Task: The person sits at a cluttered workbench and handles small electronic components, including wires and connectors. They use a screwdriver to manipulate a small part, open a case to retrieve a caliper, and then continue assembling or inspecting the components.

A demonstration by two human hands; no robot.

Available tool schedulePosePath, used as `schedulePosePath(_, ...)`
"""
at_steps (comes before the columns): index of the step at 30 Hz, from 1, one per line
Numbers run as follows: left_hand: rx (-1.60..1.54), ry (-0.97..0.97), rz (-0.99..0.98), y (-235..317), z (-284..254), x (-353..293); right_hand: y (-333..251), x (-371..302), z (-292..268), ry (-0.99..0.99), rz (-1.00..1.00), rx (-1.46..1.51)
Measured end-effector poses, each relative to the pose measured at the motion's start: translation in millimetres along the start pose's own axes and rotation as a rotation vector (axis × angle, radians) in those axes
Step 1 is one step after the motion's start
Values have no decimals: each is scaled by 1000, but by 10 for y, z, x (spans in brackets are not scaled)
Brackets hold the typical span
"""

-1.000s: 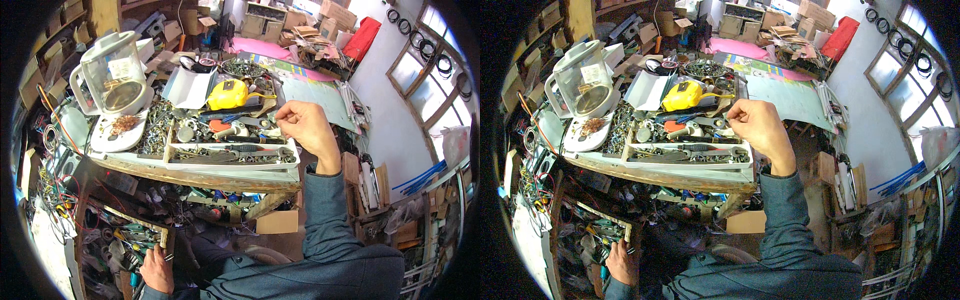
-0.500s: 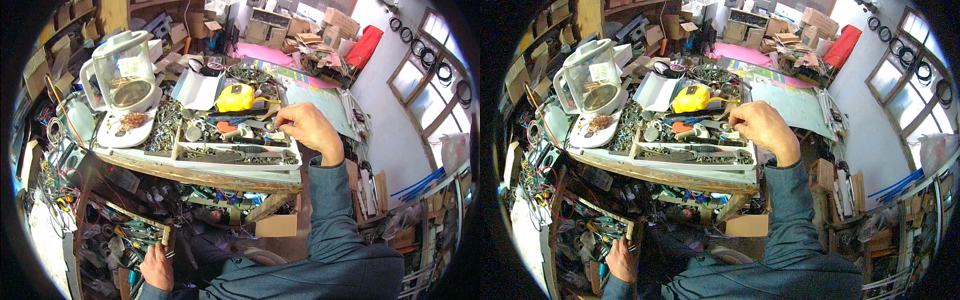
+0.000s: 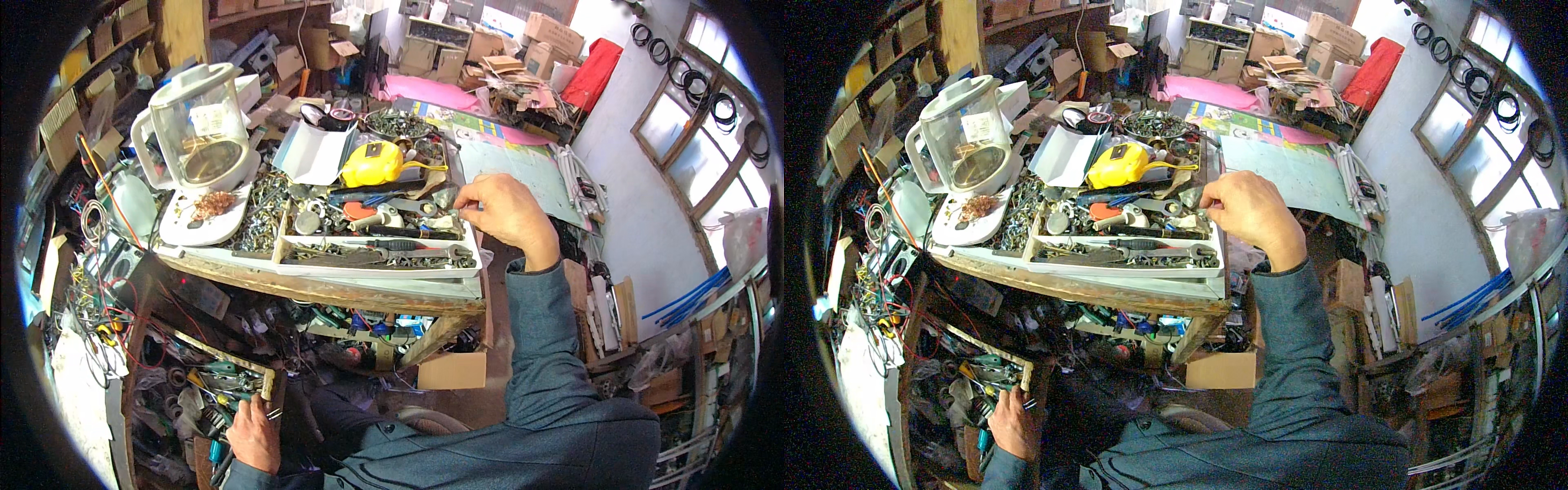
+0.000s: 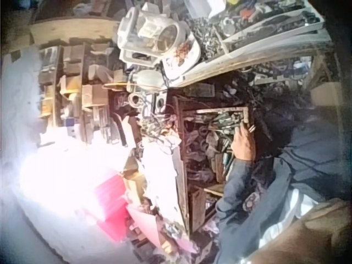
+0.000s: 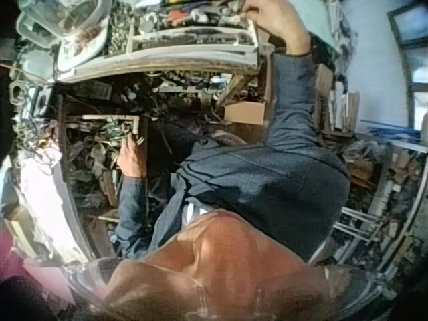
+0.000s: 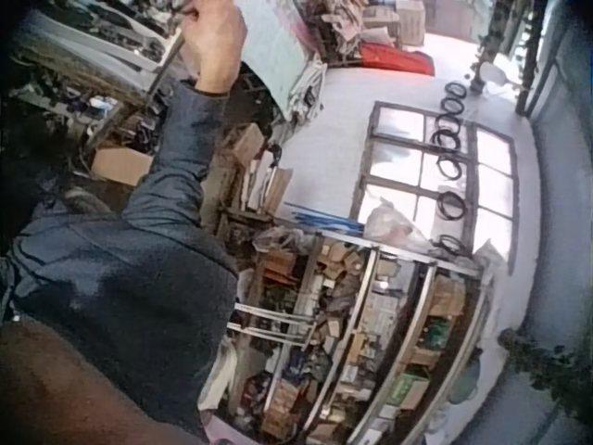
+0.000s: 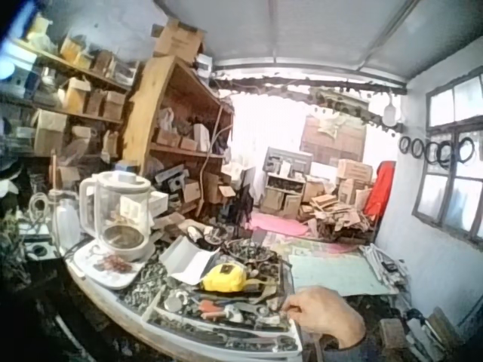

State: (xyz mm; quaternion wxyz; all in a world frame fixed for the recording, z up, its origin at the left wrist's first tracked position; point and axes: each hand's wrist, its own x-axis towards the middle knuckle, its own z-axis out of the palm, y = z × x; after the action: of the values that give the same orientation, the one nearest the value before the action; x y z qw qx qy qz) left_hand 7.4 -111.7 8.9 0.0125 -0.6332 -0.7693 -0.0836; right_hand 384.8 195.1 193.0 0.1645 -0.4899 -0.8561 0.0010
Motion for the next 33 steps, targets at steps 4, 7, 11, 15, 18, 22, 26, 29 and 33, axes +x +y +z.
schedulePosePath(4, 21, 13, 15, -3, 7, -3, -103, -19, 38, -20, 46, -32)
schedulePosePath(7, 18, 40, 28, -12, 26, 1, -128, -17, 86, 29, 28, -79)
schedulePosePath(11, 18, 41, 21, 6, 1, -3, -135, -13, 122, 31, 12, -67)
schedulePosePath(15, 16, 56, 29, 0, 7, -11, -41, -18, 147, 36, -41, -55)
schedulePosePath(18, 15, 42, 29, -2, 6, -4, -67, -48, 86, 64, -80, -56)
schedulePosePath(22, -4, 15, 21, -20, 8, -10, -167, -61, -48, 22, 14, 41)
schedulePosePath(26, 14, 26, 29, -26, 37, -18, -115, -60, -94, -37, 75, 172)
schedulePosePath(29, 8, 11, 31, -22, 7, -5, -97, -70, -113, -81, 50, 250)
schedulePosePath(33, -2, -4, 23, -30, 1, -16, -301, -78, -206, -139, 12, 257)
